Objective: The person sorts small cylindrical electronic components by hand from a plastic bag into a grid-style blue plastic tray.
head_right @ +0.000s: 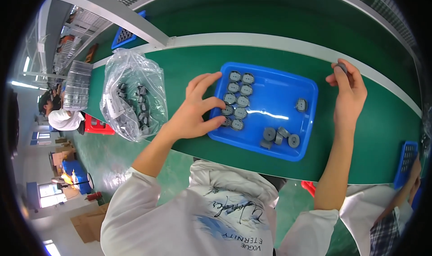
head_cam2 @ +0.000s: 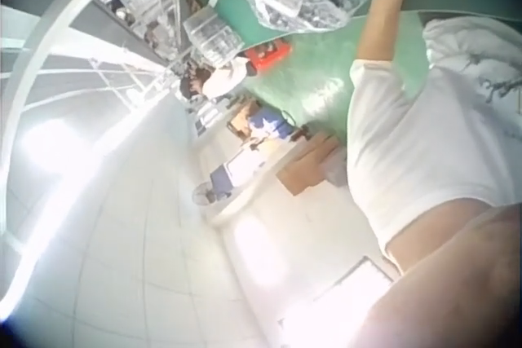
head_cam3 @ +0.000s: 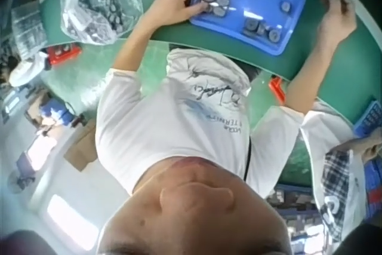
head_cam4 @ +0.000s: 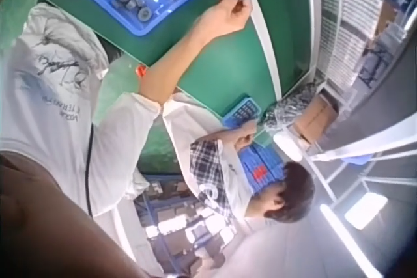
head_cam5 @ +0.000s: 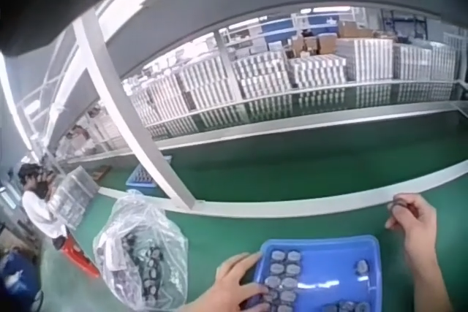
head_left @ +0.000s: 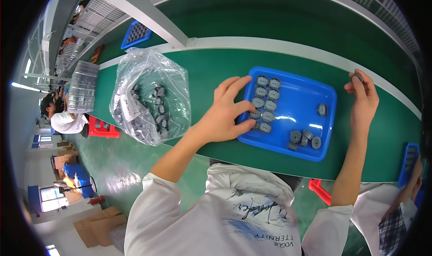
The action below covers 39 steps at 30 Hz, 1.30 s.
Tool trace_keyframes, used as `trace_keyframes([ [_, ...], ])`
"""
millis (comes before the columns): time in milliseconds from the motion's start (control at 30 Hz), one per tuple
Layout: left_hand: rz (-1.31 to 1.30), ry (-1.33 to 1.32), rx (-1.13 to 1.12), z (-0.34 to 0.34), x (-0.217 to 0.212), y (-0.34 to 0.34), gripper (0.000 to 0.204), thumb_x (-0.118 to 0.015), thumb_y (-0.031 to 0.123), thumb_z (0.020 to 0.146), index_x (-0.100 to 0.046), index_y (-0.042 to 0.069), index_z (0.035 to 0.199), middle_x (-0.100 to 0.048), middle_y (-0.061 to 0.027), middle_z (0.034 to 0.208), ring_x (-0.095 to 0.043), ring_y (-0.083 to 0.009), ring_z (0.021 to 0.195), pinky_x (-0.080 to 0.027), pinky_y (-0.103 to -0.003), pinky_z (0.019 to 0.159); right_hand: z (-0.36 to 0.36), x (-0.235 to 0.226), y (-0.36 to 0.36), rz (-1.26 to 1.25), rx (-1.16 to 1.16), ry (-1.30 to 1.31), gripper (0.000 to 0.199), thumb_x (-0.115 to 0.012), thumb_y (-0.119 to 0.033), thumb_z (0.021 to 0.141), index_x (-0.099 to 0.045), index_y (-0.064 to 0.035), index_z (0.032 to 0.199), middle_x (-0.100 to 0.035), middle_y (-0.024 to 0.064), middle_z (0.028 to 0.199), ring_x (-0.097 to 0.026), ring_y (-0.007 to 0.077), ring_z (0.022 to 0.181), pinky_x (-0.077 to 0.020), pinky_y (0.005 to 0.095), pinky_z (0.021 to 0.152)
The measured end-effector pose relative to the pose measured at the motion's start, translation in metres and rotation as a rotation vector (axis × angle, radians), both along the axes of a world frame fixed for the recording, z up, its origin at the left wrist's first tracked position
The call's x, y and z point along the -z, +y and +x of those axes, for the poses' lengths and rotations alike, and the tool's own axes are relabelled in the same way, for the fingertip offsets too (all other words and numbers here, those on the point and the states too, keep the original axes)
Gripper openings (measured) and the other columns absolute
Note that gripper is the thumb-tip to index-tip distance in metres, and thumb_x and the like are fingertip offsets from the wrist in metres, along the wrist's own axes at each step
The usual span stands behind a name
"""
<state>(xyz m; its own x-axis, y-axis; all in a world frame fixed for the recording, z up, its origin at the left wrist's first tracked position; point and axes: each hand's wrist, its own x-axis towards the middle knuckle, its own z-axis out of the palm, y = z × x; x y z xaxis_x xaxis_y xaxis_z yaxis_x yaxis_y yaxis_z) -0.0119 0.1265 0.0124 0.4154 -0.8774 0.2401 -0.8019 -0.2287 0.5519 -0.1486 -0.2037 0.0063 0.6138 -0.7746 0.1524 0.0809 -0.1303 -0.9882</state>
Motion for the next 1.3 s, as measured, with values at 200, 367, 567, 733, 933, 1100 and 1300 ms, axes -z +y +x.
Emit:
trace_keyframes([
  [200, -0.023, 0.014, 0.020, -0.007, 0.006, 0.003, 0.027, -0.078, 0.019, 0.070, -0.069, 0.010, 0.094, -0.036, -0.0210, 0.149, -0.033, -0.0453, 0.134, -0.029, -0.054, 0.110, -0.012, 0.017, -0.005, -0.025, 0.030, 0.002, 0.027, -0.060, -0.012, 0.095, -0.063, 0.0020, 0.118, -0.067, 0.0088, 0.105, -0.059, 0.0106, 0.077, -0.0476, 0.0244, 0.072],
  [367, -0.033, 0.007, 0.047, -0.015, -0.004, 0.009, 0.035, -0.078, 0.020, 0.072, -0.067, 0.011, 0.104, -0.033, -0.0188, 0.152, -0.030, -0.0447, 0.136, -0.029, -0.055, 0.109, -0.014, 0.009, 0.000, -0.005, 0.015, 0.003, 0.024, -0.059, -0.007, 0.093, -0.063, 0.0018, 0.115, -0.065, 0.0068, 0.100, -0.059, 0.0097, 0.073, -0.0471, 0.0238, 0.068],
  [567, 0.091, 0.017, 0.065, -0.015, -0.012, 0.006, 0.063, -0.078, 0.021, 0.072, -0.057, 0.016, 0.130, -0.027, -0.0180, 0.154, -0.025, -0.0437, 0.138, -0.027, -0.055, 0.111, -0.005, 0.003, 0.003, 0.000, 0.006, -0.017, 0.022, -0.058, -0.007, 0.093, -0.063, 0.0019, 0.113, -0.064, 0.0064, 0.098, -0.058, 0.0099, 0.072, -0.0465, 0.0238, 0.067],
  [733, 0.072, -0.023, 0.065, -0.014, -0.008, 0.004, 0.063, -0.078, 0.022, 0.072, -0.057, 0.016, 0.131, -0.027, -0.0182, 0.154, -0.025, -0.0440, 0.138, -0.027, -0.055, 0.111, -0.005, 0.000, 0.004, 0.027, 0.015, -0.006, 0.022, -0.057, -0.007, 0.093, -0.062, 0.0022, 0.113, -0.064, 0.0069, 0.097, -0.058, 0.0106, 0.070, -0.0475, 0.0246, 0.065],
  [933, 0.078, -0.001, 0.070, -0.016, -0.003, 0.011, 0.061, -0.076, 0.027, 0.074, -0.057, 0.016, 0.131, -0.028, -0.0178, 0.153, -0.025, -0.0434, 0.139, -0.026, -0.055, 0.112, -0.006, 0.001, 0.010, 0.042, 0.009, -0.046, 0.019, -0.057, -0.004, 0.091, -0.063, 0.0030, 0.108, -0.065, 0.0075, 0.093, -0.060, 0.0120, 0.067, -0.0478, 0.0244, 0.061],
  [1100, -0.213, -0.023, 0.126, -0.024, -0.020, 0.012, 0.056, -0.076, 0.026, 0.075, -0.059, 0.012, 0.127, -0.039, -0.0174, 0.146, -0.033, -0.0411, 0.134, -0.028, -0.053, 0.109, -0.007, 0.002, 0.010, 0.035, 0.018, -0.045, 0.021, -0.059, -0.003, 0.090, -0.062, 0.0036, 0.109, -0.064, 0.0071, 0.088, -0.060, 0.0125, 0.064, -0.0469, 0.0241, 0.058],
  [1300, -0.314, 0.304, 0.741, -0.113, -0.011, -0.027, 0.035, -0.070, 0.020, 0.079, -0.064, 0.005, 0.109, -0.057, -0.0184, 0.122, -0.053, -0.0357, 0.114, -0.040, -0.047, 0.099, 0.001, 0.021, 0.001, -0.055, 0.090, 0.085, 0.024, -0.064, -0.010, 0.088, -0.067, 0.0024, 0.109, -0.064, 0.0052, 0.083, -0.057, 0.0104, 0.059, -0.0458, 0.0241, 0.054],
])
